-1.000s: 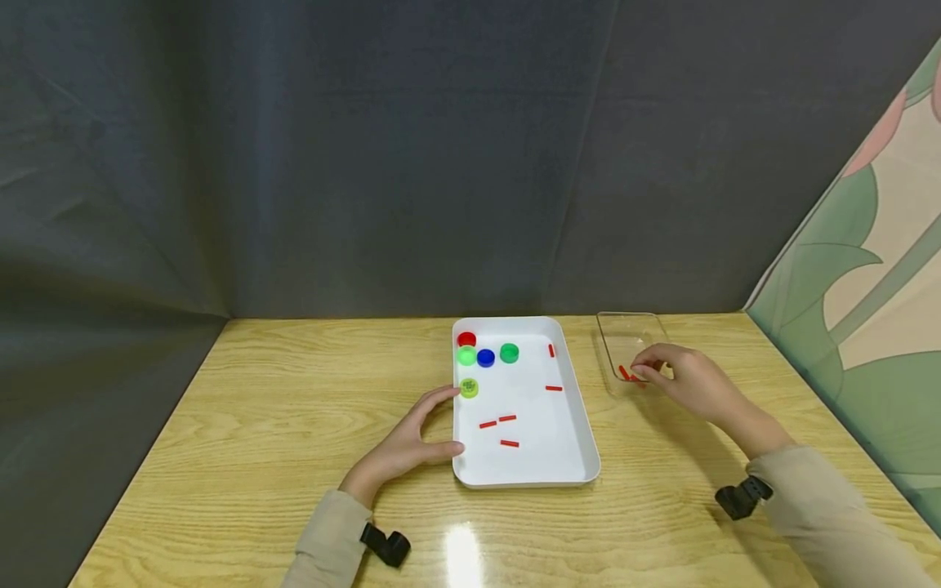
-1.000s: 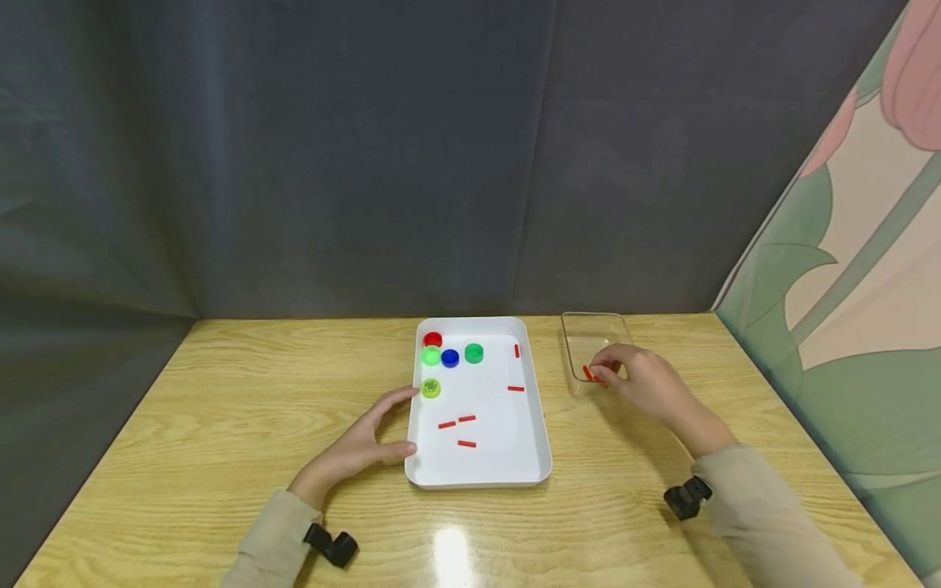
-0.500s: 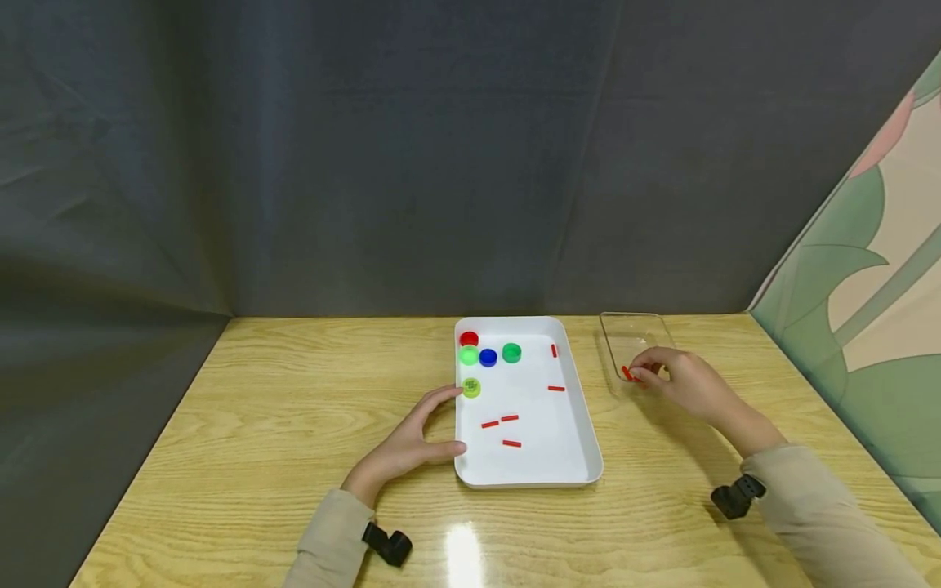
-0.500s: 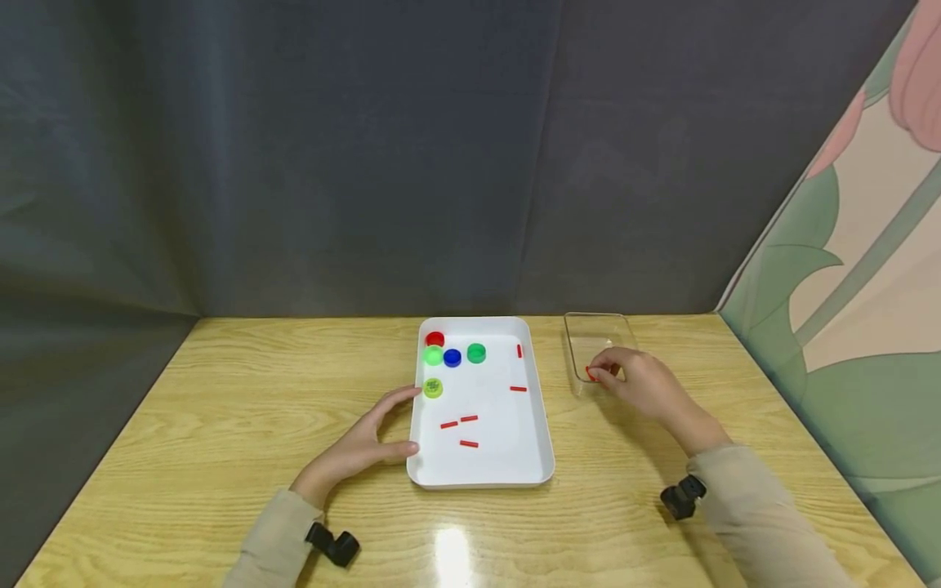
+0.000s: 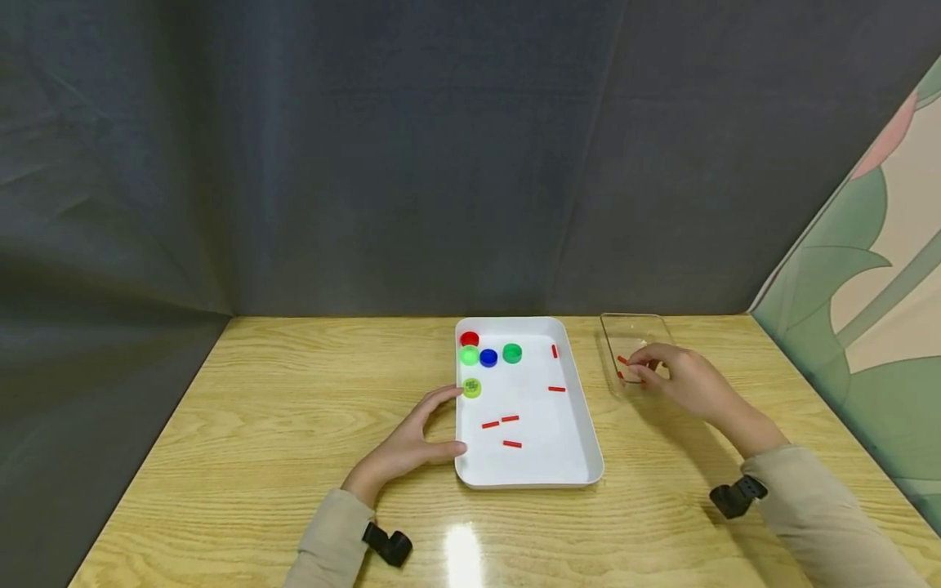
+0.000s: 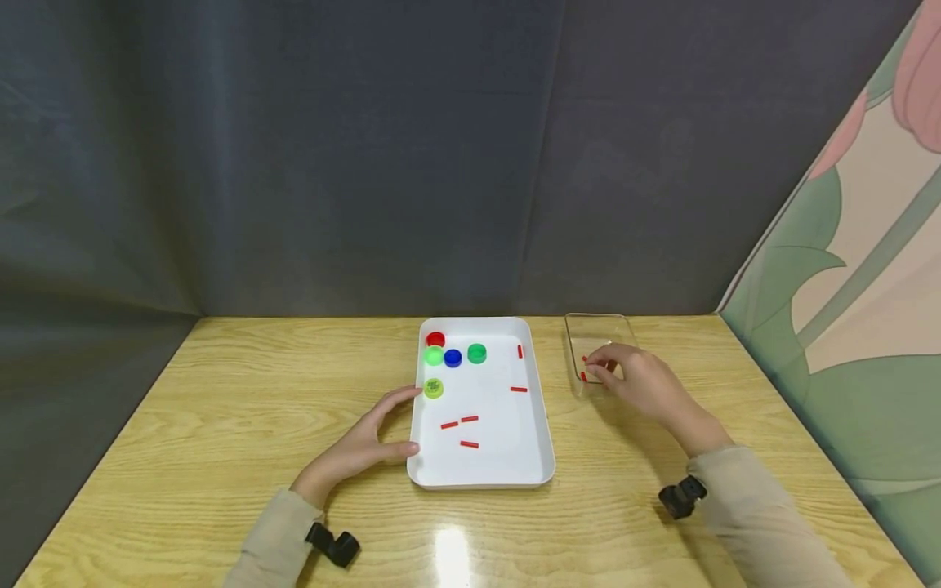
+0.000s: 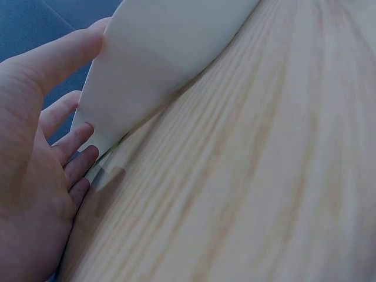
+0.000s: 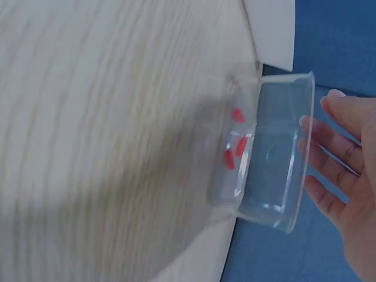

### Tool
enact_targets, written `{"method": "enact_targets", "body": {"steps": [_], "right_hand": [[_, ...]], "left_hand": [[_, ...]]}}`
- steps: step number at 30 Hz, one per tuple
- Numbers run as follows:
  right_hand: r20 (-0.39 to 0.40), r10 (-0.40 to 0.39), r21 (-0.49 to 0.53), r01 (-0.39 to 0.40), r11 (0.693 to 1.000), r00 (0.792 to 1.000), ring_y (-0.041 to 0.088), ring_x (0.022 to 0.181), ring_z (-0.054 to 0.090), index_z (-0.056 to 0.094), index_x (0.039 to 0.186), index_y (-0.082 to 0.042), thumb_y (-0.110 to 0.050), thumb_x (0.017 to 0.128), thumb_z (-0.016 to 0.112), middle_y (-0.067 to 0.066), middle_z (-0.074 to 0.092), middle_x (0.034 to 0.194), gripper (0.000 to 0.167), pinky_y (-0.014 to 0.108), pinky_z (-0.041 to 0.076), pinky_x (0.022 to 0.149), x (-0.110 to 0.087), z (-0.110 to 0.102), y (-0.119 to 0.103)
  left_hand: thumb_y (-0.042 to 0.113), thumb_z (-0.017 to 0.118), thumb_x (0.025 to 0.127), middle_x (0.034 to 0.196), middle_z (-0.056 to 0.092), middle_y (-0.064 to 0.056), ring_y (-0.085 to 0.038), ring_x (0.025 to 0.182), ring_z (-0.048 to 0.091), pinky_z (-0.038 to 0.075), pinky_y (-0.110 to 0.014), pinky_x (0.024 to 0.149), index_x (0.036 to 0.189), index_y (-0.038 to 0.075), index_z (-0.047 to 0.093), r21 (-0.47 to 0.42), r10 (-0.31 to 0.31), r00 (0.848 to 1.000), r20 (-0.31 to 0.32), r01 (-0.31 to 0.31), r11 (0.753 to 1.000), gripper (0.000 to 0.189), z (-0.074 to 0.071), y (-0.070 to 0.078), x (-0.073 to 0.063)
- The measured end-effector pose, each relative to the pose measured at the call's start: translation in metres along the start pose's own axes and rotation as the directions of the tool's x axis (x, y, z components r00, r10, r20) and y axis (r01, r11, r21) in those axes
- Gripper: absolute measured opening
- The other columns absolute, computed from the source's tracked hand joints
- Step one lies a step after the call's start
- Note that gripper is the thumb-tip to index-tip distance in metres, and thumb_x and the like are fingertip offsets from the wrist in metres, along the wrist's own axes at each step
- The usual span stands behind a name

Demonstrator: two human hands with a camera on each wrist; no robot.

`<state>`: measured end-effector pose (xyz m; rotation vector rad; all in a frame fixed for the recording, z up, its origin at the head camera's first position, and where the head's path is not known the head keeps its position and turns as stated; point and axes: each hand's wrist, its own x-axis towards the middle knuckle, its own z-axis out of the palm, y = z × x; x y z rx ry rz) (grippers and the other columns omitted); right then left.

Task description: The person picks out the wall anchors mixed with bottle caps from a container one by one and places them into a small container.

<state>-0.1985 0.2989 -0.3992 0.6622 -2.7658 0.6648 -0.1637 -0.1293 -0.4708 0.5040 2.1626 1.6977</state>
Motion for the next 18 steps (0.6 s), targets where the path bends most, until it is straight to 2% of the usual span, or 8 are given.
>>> {"method": "enact_targets", "body": {"steps": [5,10,15,18], "right_hand": [[-0.009,-0.045,0.015,0.045,0.999,0.999,0.011,0.077,0.059,0.073,0.098,-0.009,-0.006,0.089,0.073,-0.002,0.069,0.09,0.01,0.035,0.05,0.065,0.004,0.003,-0.013],[-0.013,-0.093,0.036,0.094,0.995,0.996,0.009,0.078,0.057,0.072,0.096,-0.01,-0.005,0.088,0.074,-0.006,0.066,0.084,0.01,0.027,0.046,0.06,0.009,0.008,-0.027],[-0.05,-0.186,0.034,0.187,0.982,0.981,0.006,0.077,0.056,0.072,0.093,-0.011,-0.001,0.085,0.077,-0.009,0.064,0.086,0.014,0.028,0.049,0.061,0.013,0.016,-0.04],[-0.049,-0.21,0.049,0.213,0.976,0.976,0.006,0.076,0.055,0.072,0.093,-0.011,0.0,0.084,0.077,-0.01,0.064,0.086,0.015,0.029,0.049,0.061,0.014,0.022,-0.046]], "left_hand": [[0.022,0.08,0.085,0.16,0.024,0.002,-0.024,0.149,0.014,0.013,-0.058,0.117,0.151,0.027,0.04,-0.005,-0.001,1.0,-0.001,0.001,1.0,0.077,0.0,0.0,0.0],[0.023,0.08,0.085,0.159,0.025,0.003,-0.024,0.148,0.015,0.013,-0.059,0.117,0.151,0.027,0.04,-0.006,-0.001,1.0,0.001,0.001,1.0,0.077,0.0,0.001,0.0],[0.023,0.08,0.086,0.16,0.025,0.002,-0.024,0.148,0.014,0.013,-0.058,0.117,0.151,0.027,0.04,-0.006,0.001,1.0,0.0,-0.001,1.0,0.076,0.001,0.001,-0.001],[0.022,0.08,0.086,0.16,0.025,0.003,-0.024,0.148,0.014,0.013,-0.058,0.117,0.151,0.028,0.04,-0.005,0.003,1.0,-0.001,-0.003,1.0,0.076,0.001,0.002,0.0]]}}
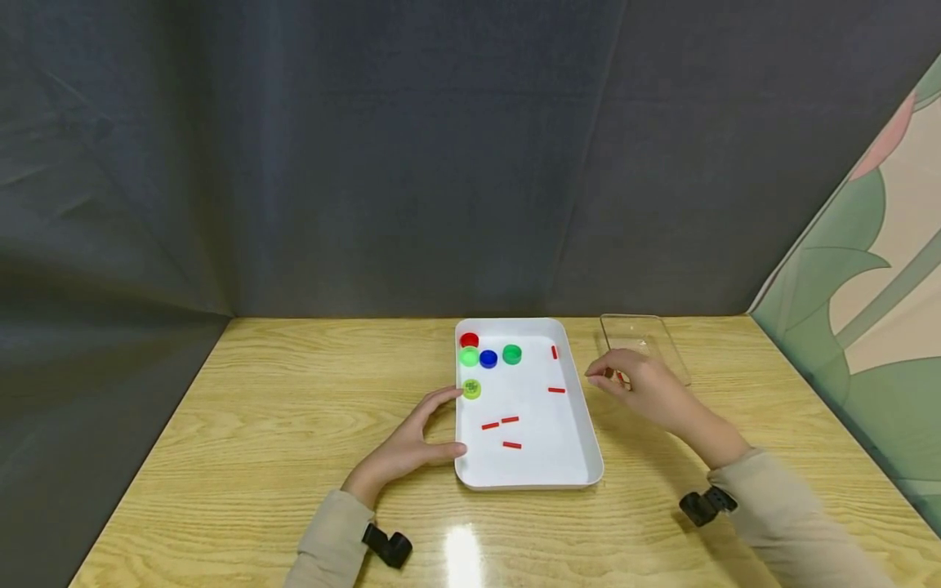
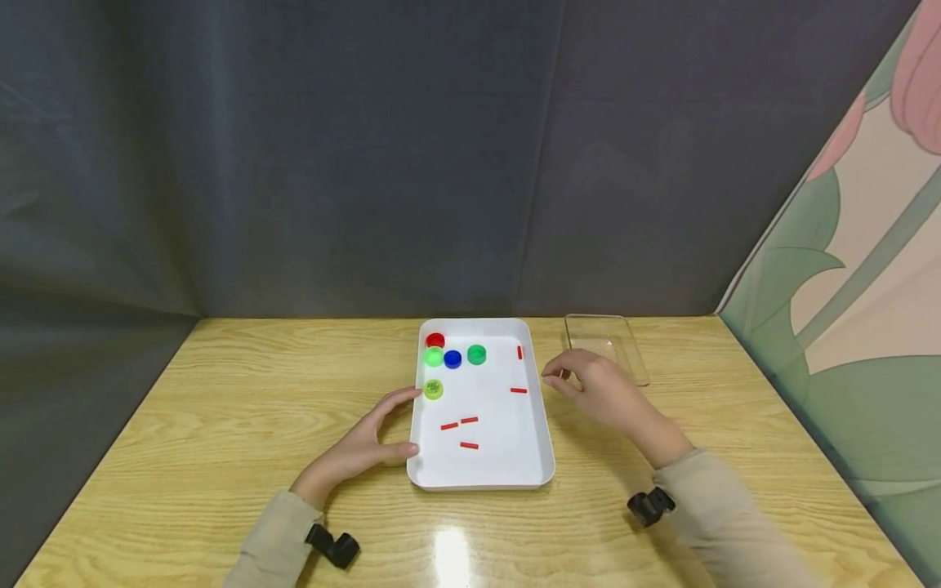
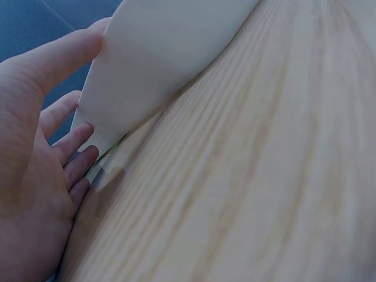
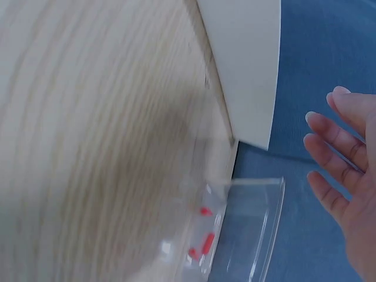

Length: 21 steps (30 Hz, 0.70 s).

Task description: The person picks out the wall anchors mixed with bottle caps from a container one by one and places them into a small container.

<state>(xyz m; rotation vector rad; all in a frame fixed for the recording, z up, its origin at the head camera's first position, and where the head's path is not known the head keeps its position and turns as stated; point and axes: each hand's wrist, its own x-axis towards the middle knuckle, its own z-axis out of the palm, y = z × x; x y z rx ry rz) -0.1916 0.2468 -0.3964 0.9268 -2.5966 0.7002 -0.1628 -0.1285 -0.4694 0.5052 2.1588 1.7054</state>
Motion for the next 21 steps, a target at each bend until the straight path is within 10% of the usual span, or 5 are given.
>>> {"method": "enact_targets", "body": {"steps": [21], "right_hand": [[0.073,-0.015,0.131,0.006,0.991,0.997,0.007,0.079,0.057,0.072,0.092,-0.014,-0.006,0.084,0.079,-0.013,0.066,0.089,0.014,0.031,0.052,0.063,0.007,0.038,-0.034]], "left_hand": [[0.024,0.08,0.085,0.159,0.025,0.003,-0.023,0.148,0.015,0.013,-0.058,0.117,0.15,0.028,0.04,0.007,0.003,1.0,0.003,-0.003,1.0,0.077,-0.001,-0.001,0.0]]}}
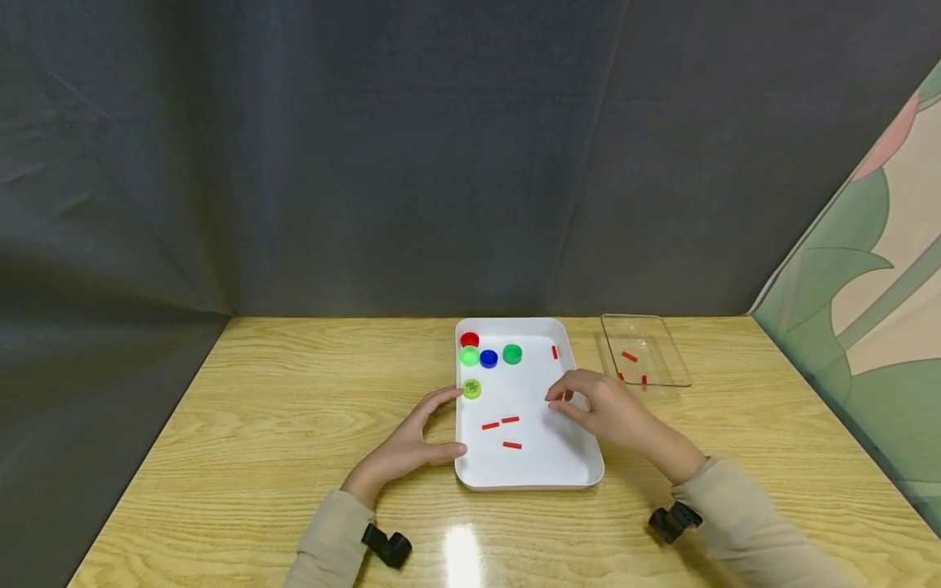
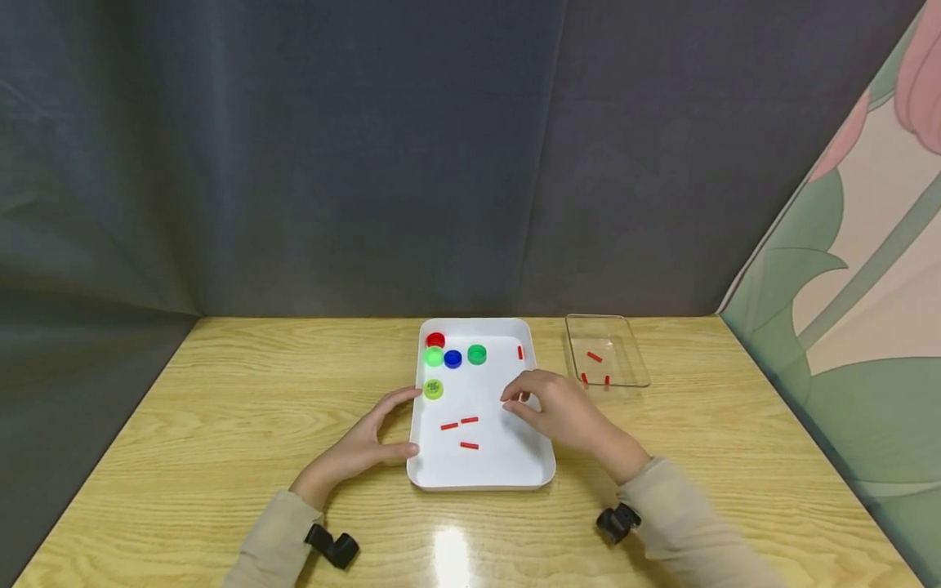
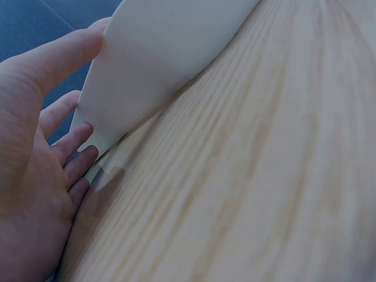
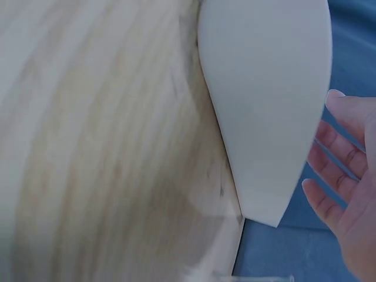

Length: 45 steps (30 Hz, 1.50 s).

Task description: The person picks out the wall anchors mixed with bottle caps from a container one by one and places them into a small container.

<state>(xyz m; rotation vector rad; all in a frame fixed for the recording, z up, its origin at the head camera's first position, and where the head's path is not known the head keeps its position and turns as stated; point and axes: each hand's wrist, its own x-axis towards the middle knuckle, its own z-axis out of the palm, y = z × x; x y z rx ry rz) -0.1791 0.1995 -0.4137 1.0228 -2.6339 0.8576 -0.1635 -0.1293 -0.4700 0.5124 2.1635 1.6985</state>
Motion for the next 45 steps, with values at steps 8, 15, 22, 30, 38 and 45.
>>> {"method": "enact_targets", "body": {"steps": [8,15,22,30,38,45], "right_hand": [[0.081,0.09,0.028,-0.092,0.995,0.993,0.007,0.081,0.057,0.071,0.094,-0.018,-0.013,0.087,0.078,-0.015,0.064,0.088,0.01,0.033,0.053,0.07,0.002,0.013,-0.012],[0.133,0.097,0.039,-0.103,0.994,0.986,0.005,0.079,0.056,0.072,0.092,-0.019,-0.014,0.088,0.077,-0.016,0.063,0.086,0.009,0.029,0.052,0.07,0.004,0.024,-0.019],[0.174,0.113,0.047,-0.123,0.991,0.978,0.004,0.078,0.055,0.071,0.089,-0.021,-0.013,0.087,0.077,-0.018,0.061,0.083,0.011,0.024,0.05,0.07,0.004,0.034,-0.022],[0.206,0.127,0.067,-0.144,0.987,0.97,0.002,0.074,0.053,0.071,0.087,-0.021,-0.012,0.087,0.077,-0.018,0.06,0.08,0.01,0.022,0.049,0.067,0.004,0.042,-0.025],[0.266,0.174,0.034,-0.189,0.981,0.948,0.002,0.071,0.049,0.07,0.086,-0.025,-0.019,0.083,0.082,-0.017,0.054,0.075,0.013,0.022,0.045,0.064,0.009,0.045,-0.03],[0.279,0.173,0.016,-0.185,0.983,0.945,0.002,0.07,0.049,0.069,0.086,-0.025,-0.023,0.082,0.083,-0.017,0.053,0.074,0.014,0.022,0.044,0.062,0.01,0.048,-0.03]], "left_hand": [[0.023,0.08,0.085,0.159,0.025,0.003,-0.024,0.148,0.015,0.014,-0.058,0.117,0.151,0.026,0.04,0.001,0.009,1.0,0.005,-0.009,1.0,0.077,0.0,0.001,0.0],[0.023,0.08,0.086,0.16,0.025,0.002,-0.024,0.148,0.015,0.014,-0.058,0.117,0.151,0.025,0.039,-0.006,0.01,1.0,0.008,-0.01,1.0,0.077,0.0,0.002,0.0],[0.023,0.08,0.086,0.159,0.025,0.003,-0.024,0.148,0.015,0.014,-0.058,0.117,0.151,0.026,0.04,-0.006,0.003,1.0,0.006,-0.003,1.0,0.077,0.0,0.001,0.001],[0.022,0.08,0.086,0.159,0.025,0.003,-0.024,0.148,0.015,0.015,-0.058,0.117,0.151,0.026,0.04,-0.007,-0.005,1.0,0.003,0.005,1.0,0.076,0.0,0.0,0.001],[0.021,0.079,0.086,0.159,0.025,0.003,-0.024,0.148,0.015,0.015,-0.058,0.117,0.151,0.025,0.04,-0.009,0.001,1.0,0.003,-0.001,1.0,0.076,0.001,0.0,0.001],[0.022,0.079,0.086,0.16,0.024,0.002,-0.025,0.148,0.015,0.014,-0.059,0.117,0.151,0.025,0.039,-0.002,0.003,1.0,0.004,-0.003,1.0,0.076,0.001,0.001,0.0]]}}
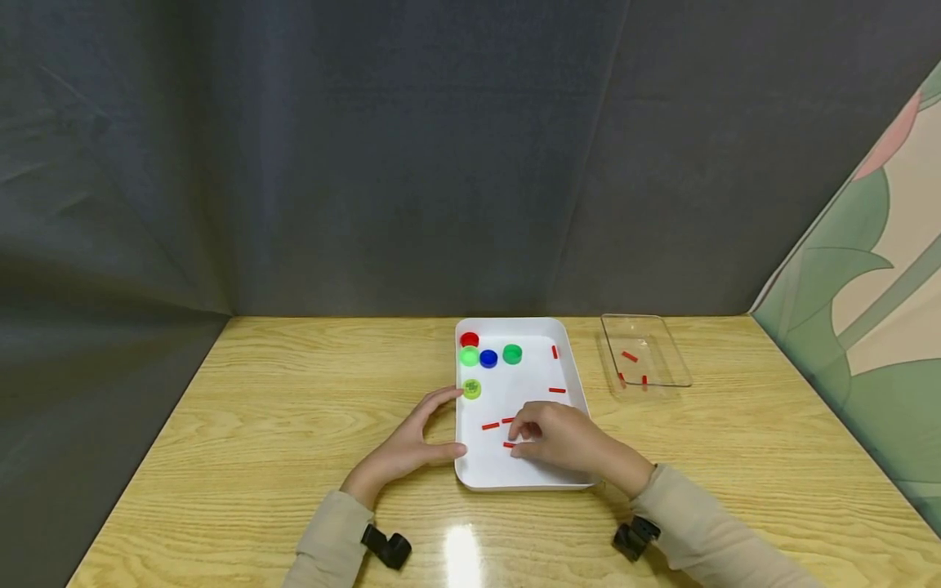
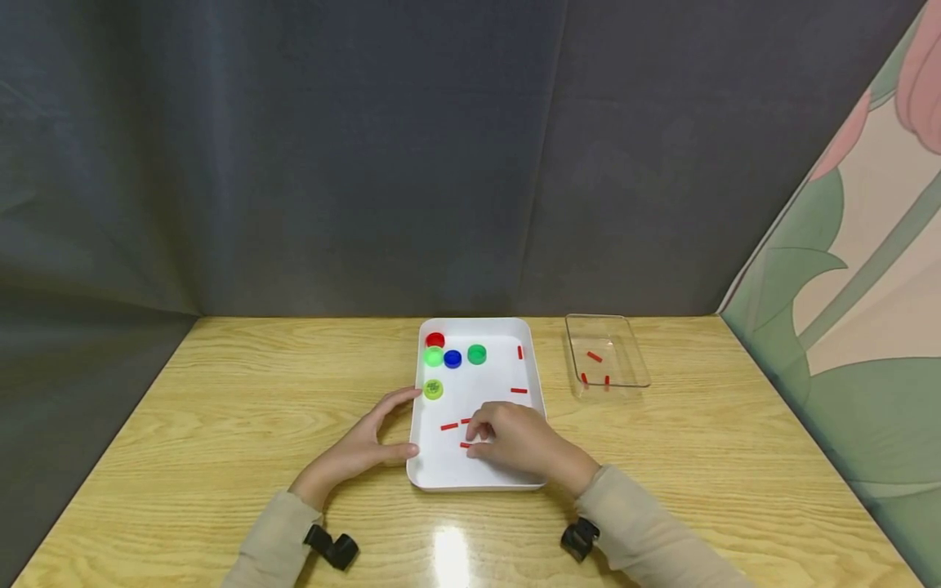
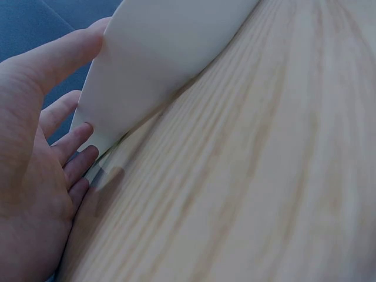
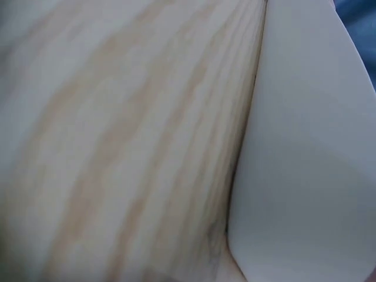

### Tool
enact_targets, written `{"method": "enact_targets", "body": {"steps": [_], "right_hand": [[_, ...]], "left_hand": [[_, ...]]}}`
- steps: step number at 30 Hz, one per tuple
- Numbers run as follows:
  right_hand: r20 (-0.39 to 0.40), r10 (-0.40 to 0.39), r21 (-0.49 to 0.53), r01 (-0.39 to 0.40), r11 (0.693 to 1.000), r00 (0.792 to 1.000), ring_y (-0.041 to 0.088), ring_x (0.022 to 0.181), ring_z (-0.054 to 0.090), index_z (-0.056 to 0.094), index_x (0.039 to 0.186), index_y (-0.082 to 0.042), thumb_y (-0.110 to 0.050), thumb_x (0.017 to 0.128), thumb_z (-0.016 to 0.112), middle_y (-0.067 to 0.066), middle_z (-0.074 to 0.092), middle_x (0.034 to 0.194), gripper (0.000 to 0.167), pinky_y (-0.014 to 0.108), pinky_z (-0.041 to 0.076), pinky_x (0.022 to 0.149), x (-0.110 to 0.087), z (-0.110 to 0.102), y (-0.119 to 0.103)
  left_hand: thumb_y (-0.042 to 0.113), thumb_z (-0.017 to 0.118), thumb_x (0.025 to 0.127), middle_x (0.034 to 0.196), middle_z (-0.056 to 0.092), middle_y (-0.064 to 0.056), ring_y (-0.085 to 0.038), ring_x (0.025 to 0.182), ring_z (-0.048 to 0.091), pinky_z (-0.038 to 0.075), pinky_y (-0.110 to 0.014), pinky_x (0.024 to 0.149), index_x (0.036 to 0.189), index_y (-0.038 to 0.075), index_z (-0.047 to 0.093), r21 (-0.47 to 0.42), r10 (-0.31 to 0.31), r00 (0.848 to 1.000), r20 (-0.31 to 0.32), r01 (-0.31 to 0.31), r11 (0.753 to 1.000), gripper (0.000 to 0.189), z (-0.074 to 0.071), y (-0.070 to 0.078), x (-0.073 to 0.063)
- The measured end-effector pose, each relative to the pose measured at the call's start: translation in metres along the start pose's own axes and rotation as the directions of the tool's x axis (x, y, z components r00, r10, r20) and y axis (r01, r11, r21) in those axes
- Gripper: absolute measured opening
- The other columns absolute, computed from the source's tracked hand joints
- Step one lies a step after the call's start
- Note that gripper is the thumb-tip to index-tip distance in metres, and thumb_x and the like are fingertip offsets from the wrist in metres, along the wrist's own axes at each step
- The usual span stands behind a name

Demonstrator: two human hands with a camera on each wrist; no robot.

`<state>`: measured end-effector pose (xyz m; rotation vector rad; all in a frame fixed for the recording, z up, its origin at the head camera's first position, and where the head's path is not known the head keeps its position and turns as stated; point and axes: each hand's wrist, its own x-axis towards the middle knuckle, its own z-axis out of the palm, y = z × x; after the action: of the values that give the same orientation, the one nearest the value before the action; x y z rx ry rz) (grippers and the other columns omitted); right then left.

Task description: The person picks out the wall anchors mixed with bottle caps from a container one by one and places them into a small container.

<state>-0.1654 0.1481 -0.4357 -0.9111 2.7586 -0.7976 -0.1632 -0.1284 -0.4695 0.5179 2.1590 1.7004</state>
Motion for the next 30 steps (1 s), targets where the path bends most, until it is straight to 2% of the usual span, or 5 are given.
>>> {"method": "enact_targets", "body": {"steps": [15,30], "right_hand": [[-0.017,0.0,-0.028,0.0,1.0,1.0,0.002,0.068,0.048,0.068,0.08,-0.024,-0.016,0.082,0.082,-0.017,0.051,0.072,0.016,0.022,0.043,0.061,0.0021,0.0035,-0.0026],[-0.019,-0.013,-0.021,0.013,1.0,1.0,0.001,0.072,0.053,0.071,0.08,-0.022,-0.014,0.085,0.079,-0.019,0.06,0.078,0.013,0.024,0.048,0.067,0.0019,-0.0004,-0.0028]], "left_hand": [[0.021,0.079,0.086,0.159,0.025,0.002,-0.024,0.148,0.016,0.015,-0.058,0.117,0.151,0.025,0.04,-0.003,0.0,1.0,-0.001,0.0,1.0,0.076,0.0,-0.0001,0.0004],[0.021,0.079,0.086,0.159,0.026,0.003,-0.024,0.148,0.017,0.016,-0.058,0.117,0.151,0.025,0.04,0.005,-0.003,1.0,-0.002,0.003,1.0,0.076,-0.0004,0.0002,0.0007]]}}
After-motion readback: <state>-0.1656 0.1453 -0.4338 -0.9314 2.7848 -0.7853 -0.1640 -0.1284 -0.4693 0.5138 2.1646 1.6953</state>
